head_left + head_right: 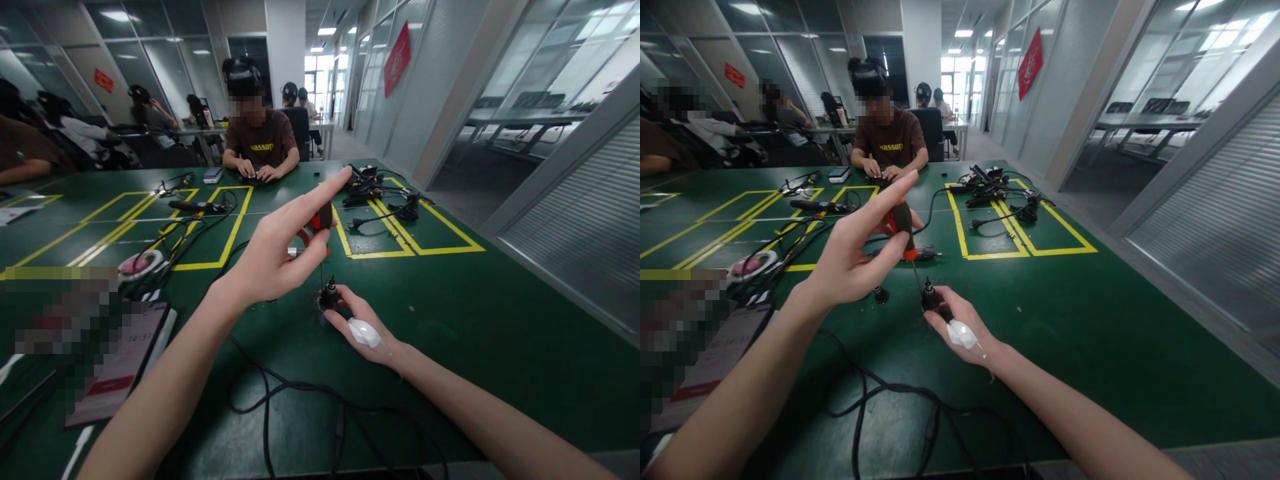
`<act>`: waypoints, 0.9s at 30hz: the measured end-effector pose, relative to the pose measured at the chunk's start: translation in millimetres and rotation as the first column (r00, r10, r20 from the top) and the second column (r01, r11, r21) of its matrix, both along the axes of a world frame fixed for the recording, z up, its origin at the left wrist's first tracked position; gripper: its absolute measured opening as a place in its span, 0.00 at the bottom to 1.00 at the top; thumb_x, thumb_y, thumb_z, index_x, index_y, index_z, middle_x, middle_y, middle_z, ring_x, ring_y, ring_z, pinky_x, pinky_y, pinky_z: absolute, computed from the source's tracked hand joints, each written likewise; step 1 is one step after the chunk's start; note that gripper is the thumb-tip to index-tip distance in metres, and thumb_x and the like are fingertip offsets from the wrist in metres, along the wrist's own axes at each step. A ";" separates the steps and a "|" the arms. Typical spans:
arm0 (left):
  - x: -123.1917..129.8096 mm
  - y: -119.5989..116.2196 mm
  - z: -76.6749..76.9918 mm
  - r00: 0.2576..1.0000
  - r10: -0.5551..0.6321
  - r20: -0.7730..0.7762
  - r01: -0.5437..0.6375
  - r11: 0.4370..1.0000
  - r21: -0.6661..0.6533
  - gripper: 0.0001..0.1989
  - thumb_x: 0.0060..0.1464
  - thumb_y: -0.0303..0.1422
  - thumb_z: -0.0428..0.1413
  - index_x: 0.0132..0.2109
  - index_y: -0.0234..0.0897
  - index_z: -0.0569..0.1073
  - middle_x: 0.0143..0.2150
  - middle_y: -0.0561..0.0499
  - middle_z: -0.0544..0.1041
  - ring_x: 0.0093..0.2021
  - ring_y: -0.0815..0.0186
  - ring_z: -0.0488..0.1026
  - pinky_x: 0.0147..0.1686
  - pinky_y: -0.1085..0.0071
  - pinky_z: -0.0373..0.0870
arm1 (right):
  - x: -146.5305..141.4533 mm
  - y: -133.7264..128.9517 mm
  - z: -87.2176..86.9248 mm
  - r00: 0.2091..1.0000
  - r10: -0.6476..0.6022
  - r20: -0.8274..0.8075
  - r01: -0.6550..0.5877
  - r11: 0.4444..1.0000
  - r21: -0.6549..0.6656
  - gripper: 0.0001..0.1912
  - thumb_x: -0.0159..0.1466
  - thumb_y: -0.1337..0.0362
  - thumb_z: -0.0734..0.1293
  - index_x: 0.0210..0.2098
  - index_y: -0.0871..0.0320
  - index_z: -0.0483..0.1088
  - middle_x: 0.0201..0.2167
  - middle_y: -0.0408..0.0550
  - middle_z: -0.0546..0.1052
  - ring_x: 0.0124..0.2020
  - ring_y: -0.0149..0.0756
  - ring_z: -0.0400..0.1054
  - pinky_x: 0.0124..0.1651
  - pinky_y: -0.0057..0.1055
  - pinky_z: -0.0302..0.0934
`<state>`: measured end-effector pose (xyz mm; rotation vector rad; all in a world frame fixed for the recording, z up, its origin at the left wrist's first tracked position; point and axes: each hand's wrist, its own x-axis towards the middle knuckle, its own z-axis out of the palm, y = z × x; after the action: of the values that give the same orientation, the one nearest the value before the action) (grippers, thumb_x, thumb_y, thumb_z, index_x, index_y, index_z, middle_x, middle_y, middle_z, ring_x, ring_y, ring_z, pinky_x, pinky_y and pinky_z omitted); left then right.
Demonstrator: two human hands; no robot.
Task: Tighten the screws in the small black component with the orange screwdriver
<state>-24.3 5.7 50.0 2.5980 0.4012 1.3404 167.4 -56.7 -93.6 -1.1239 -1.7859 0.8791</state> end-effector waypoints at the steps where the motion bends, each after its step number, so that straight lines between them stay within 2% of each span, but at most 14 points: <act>1: 0.2 -0.5 0.0 1.000 0.009 0.007 -0.009 1.000 -0.005 0.27 0.66 0.30 0.53 0.70 0.48 0.63 0.55 0.48 0.77 0.43 0.66 0.79 0.42 0.69 0.81 | 0.1 -0.1 0.0 1.000 -0.002 0.003 0.002 1.000 -0.003 0.14 0.69 0.63 0.66 0.53 0.55 0.69 0.51 0.53 0.81 0.49 0.44 0.77 0.55 0.45 0.72; 4: 0.4 -1.2 -0.4 0.998 0.056 0.019 -0.056 0.998 -0.013 0.25 0.64 0.30 0.57 0.67 0.45 0.67 0.59 0.47 0.76 0.41 0.68 0.78 0.42 0.71 0.81 | 0.5 -0.3 -0.7 1.000 -0.006 0.009 0.006 1.000 -0.013 0.14 0.69 0.62 0.66 0.54 0.55 0.69 0.51 0.54 0.81 0.49 0.44 0.77 0.55 0.45 0.72; 11: 1.2 0.5 -0.3 0.996 0.090 0.011 -0.090 0.995 -0.033 0.21 0.63 0.30 0.58 0.61 0.39 0.69 0.48 0.49 0.79 0.35 0.71 0.75 0.36 0.74 0.79 | 0.9 -0.2 0.0 1.000 -0.007 0.002 0.007 1.000 -0.011 0.14 0.69 0.62 0.66 0.53 0.55 0.69 0.51 0.54 0.81 0.50 0.45 0.77 0.56 0.46 0.71; 27: 4.2 2.1 -2.9 0.997 0.072 0.042 -0.069 0.995 -0.067 0.20 0.62 0.30 0.59 0.60 0.41 0.68 0.44 0.51 0.76 0.32 0.72 0.71 0.31 0.76 0.74 | 1.1 -0.6 0.4 1.000 -0.007 0.008 0.007 1.000 -0.006 0.14 0.69 0.62 0.66 0.53 0.55 0.69 0.51 0.54 0.81 0.49 0.45 0.77 0.55 0.46 0.72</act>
<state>-20.0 7.8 47.0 2.5187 0.5247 1.3799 168.5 -57.3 -93.2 -1.1384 -1.7855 0.8773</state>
